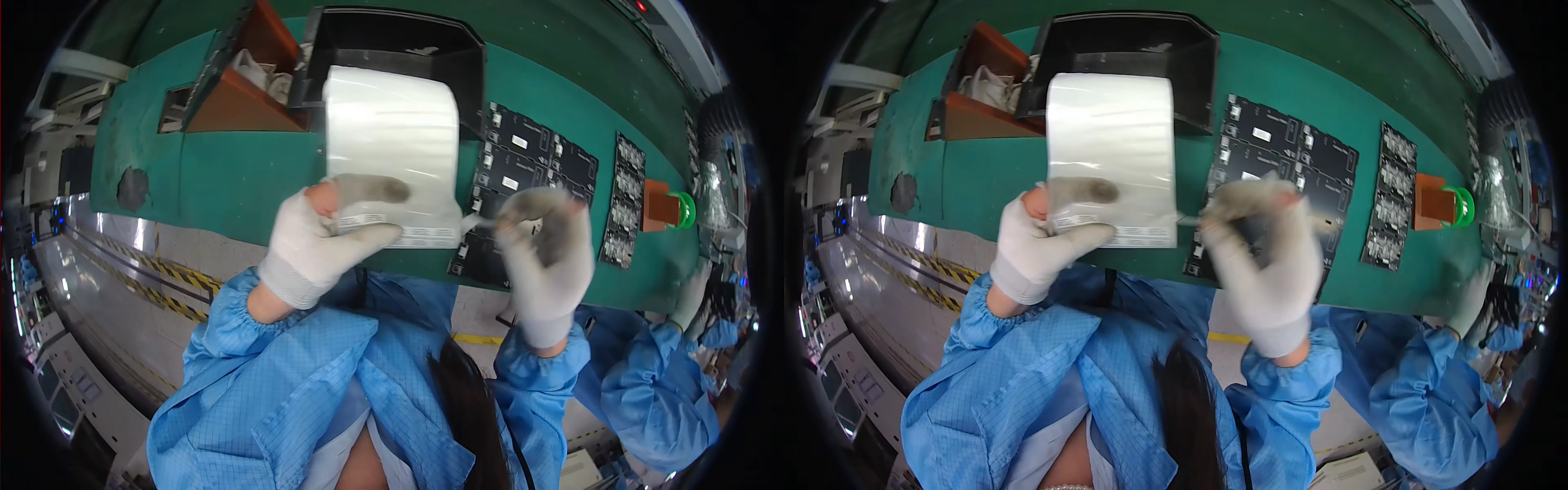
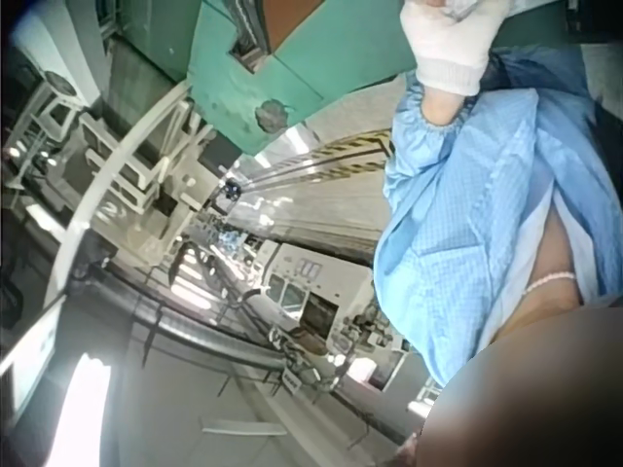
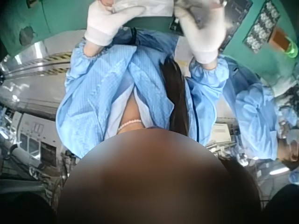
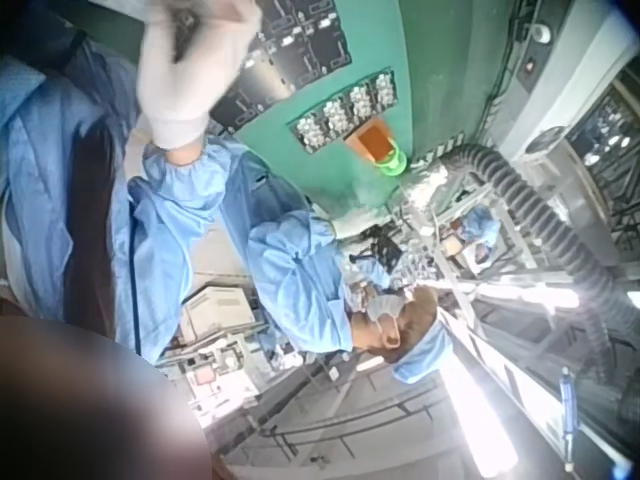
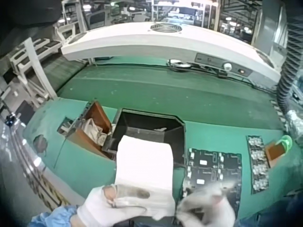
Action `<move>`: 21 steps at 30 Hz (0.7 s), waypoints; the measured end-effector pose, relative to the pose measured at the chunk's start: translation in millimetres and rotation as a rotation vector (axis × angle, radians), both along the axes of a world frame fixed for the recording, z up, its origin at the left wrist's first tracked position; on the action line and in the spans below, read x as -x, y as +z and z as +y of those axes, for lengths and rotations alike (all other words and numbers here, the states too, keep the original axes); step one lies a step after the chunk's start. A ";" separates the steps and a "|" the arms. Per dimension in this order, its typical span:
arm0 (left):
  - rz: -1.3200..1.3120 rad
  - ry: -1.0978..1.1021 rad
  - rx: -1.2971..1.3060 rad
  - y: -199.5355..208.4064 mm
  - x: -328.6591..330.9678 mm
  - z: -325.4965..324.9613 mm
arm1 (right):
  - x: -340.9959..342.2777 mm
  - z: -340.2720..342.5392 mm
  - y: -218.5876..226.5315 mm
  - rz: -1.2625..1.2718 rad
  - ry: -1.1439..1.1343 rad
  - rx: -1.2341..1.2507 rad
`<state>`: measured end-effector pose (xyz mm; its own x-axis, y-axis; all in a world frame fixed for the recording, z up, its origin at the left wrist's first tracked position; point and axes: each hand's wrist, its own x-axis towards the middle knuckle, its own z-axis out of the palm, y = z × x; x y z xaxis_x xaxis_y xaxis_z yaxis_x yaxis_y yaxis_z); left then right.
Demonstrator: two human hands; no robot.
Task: Peeling labels from a roll, applying them to circuit boards, and transferring the boards to a tray on a conveyor belt.
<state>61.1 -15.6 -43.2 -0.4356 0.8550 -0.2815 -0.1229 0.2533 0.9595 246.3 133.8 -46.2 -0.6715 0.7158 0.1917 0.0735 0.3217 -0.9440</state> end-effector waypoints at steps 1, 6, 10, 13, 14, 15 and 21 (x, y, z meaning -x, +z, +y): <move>0.068 -0.011 0.012 3.2 2.5 -1.8 | -9.4 9.8 1.1 -0.094 -0.080 0.083; 0.061 0.047 -0.017 -0.9 0.4 -11.8 | -48.6 32.0 -26.8 -0.362 -0.069 0.208; 0.154 -0.016 0.018 -5.5 2.0 -8.8 | -48.0 28.2 -21.9 -0.407 -0.101 0.296; 0.128 -0.064 0.064 -4.7 -4.3 -2.8 | -40.6 20.5 -4.1 -0.270 -0.054 0.325; 0.134 -0.054 0.065 -5.1 -6.3 -0.7 | -38.8 17.9 1.5 -0.197 -0.015 0.317; 0.152 -0.107 0.041 -5.8 -8.1 1.1 | -37.4 15.4 4.8 -0.189 -0.003 0.319; 0.096 -0.318 -0.038 0.5 -5.0 11.5 | -16.9 6.4 17.3 -0.156 0.220 0.266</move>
<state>66.1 -4.0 -42.7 -0.1681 0.9616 -0.2169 0.0483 0.2278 0.9725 263.2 140.2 -28.8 -0.8211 0.5623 -0.0986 0.1797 0.0906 -0.9795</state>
